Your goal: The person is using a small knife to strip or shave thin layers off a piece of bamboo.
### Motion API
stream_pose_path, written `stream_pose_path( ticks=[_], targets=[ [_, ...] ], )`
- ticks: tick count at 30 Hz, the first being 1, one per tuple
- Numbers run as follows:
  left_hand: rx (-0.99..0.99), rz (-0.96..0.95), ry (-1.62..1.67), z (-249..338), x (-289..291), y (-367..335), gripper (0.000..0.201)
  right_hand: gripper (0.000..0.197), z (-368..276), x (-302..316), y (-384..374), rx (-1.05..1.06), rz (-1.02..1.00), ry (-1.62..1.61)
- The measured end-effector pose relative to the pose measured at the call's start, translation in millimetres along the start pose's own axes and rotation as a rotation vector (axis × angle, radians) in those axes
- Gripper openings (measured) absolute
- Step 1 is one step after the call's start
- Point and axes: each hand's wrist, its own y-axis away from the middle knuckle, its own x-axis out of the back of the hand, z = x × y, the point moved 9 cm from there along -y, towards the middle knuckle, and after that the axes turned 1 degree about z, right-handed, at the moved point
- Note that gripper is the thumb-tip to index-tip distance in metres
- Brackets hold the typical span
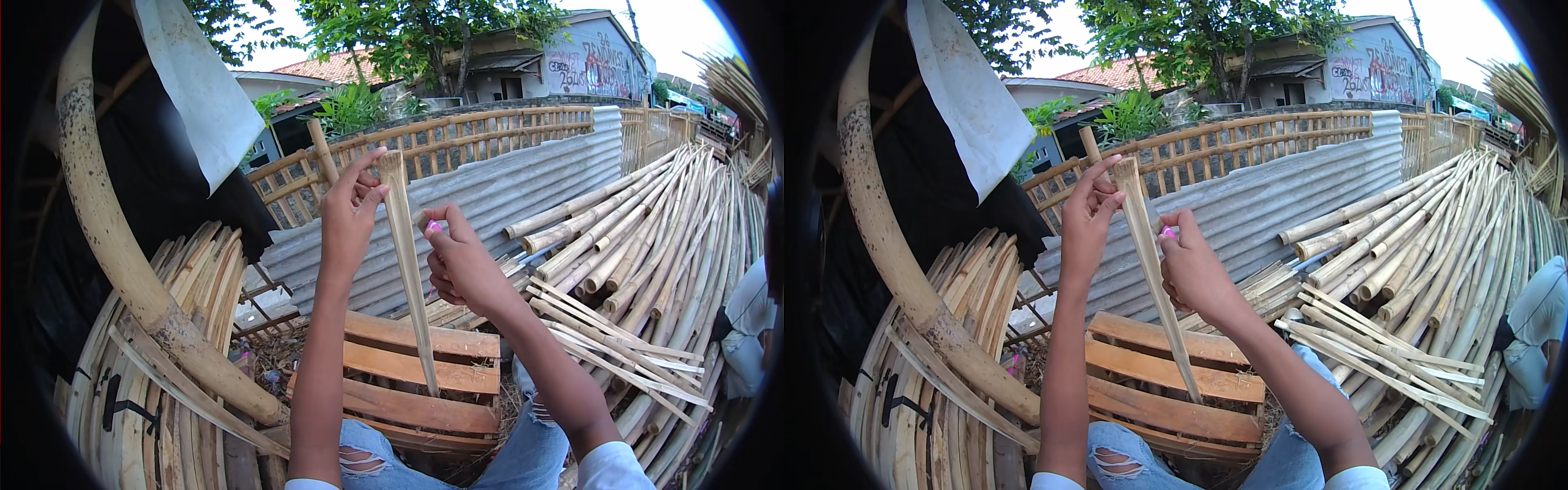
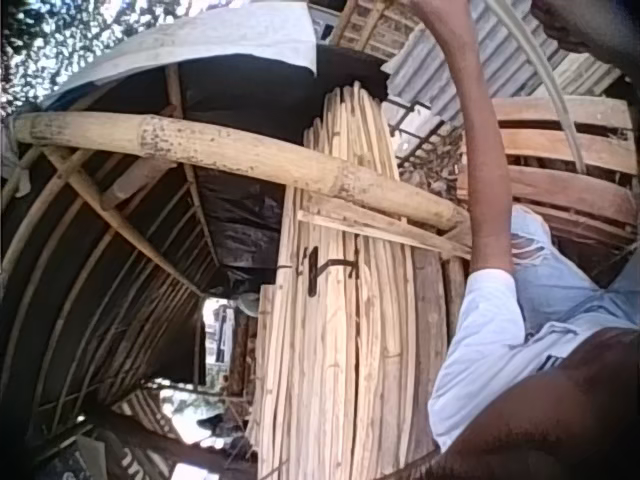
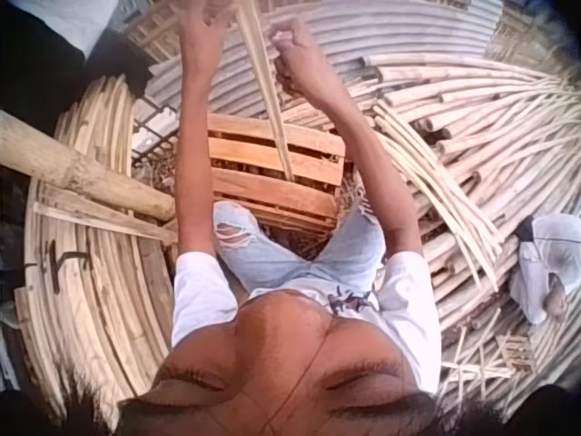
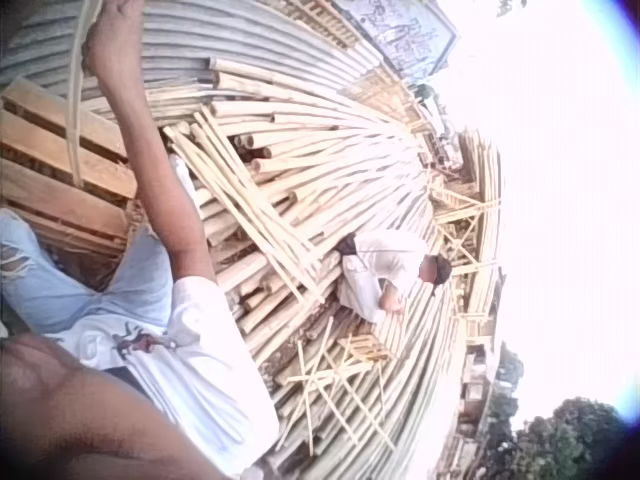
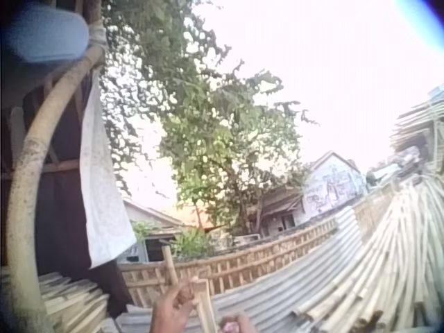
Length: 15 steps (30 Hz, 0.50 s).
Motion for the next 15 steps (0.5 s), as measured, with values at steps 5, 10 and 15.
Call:
stream_pose_path(
  ticks=[5,10,15],
  targets=[
    [0.002,-0.002,0.072,8.3,-4.2,0.2,0.047,0.018,-9.4,-7.7,-6.7,-0.041,-0.078,-0.086],
    [0.026,0.032,0.013,1.2,5.9,1.8,0.045,0.018,4.0,-5.5,-4.2,-0.142,-0.210,-0.116],
    [0.001,0.034,-0.040,0.5,-0.8,-3.1,0.044,0.017,13.9,-7.4,4.1,-0.017,0.043,0.106]
  ],
)
